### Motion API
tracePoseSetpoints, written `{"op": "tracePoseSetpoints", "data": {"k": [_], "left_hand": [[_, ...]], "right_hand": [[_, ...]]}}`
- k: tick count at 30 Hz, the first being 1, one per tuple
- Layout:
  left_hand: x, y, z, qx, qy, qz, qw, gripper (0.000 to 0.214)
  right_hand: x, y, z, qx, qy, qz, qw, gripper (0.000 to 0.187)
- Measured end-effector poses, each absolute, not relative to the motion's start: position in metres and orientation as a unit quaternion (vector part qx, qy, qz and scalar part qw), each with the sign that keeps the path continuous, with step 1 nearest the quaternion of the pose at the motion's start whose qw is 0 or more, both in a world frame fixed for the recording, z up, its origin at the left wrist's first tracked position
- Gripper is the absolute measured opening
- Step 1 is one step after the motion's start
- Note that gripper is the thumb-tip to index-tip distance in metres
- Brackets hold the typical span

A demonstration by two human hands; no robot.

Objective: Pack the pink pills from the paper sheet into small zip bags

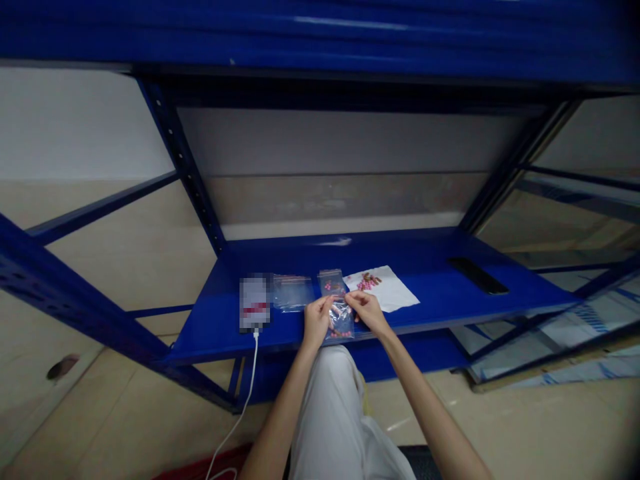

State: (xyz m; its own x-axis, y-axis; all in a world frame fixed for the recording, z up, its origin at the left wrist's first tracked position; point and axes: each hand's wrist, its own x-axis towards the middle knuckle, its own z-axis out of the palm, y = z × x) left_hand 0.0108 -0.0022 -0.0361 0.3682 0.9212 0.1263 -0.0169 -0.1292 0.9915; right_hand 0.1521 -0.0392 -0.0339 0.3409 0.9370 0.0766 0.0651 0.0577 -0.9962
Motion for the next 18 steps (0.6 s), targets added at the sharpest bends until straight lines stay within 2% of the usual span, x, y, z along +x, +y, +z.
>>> {"op": "tracePoseSetpoints", "data": {"k": [9,18], "left_hand": [[0.013,-0.0033,-0.0333,0.602,0.354,0.429,0.573,0.038],[0.0106,-0.0062,-0.0321,0.632,0.375,0.422,0.531,0.035]], "right_hand": [[0.1559,-0.0415,-0.0331,-0.553,-0.471,0.406,0.554,0.031],[0.1607,-0.0463,-0.0289,-0.516,-0.46,0.451,0.564,0.022]]}}
